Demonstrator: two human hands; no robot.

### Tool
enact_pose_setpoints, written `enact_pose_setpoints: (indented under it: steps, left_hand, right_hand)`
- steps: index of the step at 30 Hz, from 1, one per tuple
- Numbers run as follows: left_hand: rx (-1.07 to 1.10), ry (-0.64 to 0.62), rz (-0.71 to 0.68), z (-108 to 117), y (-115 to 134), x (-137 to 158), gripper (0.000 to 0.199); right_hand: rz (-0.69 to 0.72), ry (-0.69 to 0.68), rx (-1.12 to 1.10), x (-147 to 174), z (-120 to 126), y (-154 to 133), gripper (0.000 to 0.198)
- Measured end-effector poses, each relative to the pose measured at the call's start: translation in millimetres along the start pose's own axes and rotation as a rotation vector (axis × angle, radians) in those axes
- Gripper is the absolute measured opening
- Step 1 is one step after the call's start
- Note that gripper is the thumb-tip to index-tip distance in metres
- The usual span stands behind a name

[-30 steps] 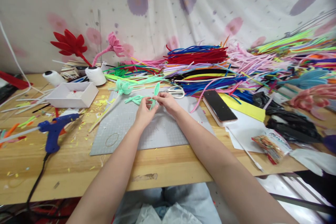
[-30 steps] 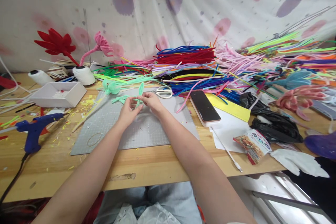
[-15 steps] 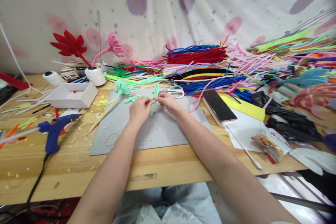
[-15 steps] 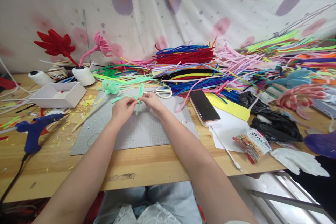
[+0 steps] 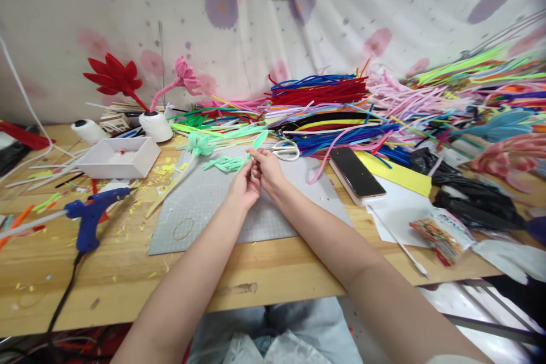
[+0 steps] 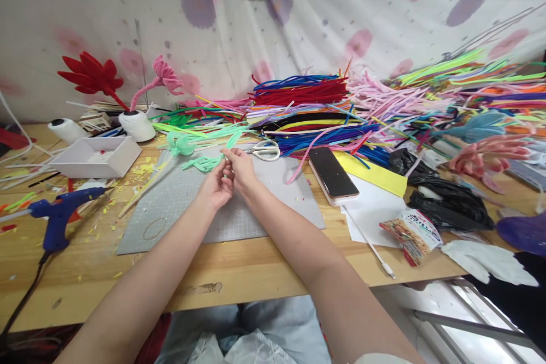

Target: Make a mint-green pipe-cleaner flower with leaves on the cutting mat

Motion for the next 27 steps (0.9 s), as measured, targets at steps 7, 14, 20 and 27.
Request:
enact_pose_setpoints:
  steps: [7, 14, 20, 27]
  left_hand:
    - [-0.328, 0.095, -0.231, 3, 11, 6, 0.011]
    - [-1.249, 0.057, -0.733, -6, 92, 16, 0.007]
    - [-1.156, -0.056, -0.575, -7, 91, 10, 0.011]
    - [-0.629, -0.219, -0.278, 2, 59, -1, 0.012]
  right_hand:
    - [0.426, 0.050, 0.682, -5, 13, -38, 0.022]
    - [0.330, -0.120, 0.867, -12, -3, -32, 0.031]
    - [-0.006, -0.284, 0.301, -4, -8, -9, 0.043]
    - [-0.210, -0.348, -0.084, 5, -25, 8, 0.026]
Point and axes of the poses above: each hand's wrist, its own x-axis away from the middle knuckle, its own z-axis out of the back of the hand, y = z × x, the point moved 9 cm from there along -x, towards the middle knuckle, and after that the axes turned 1 degree about -x, right-handed, at the moved point
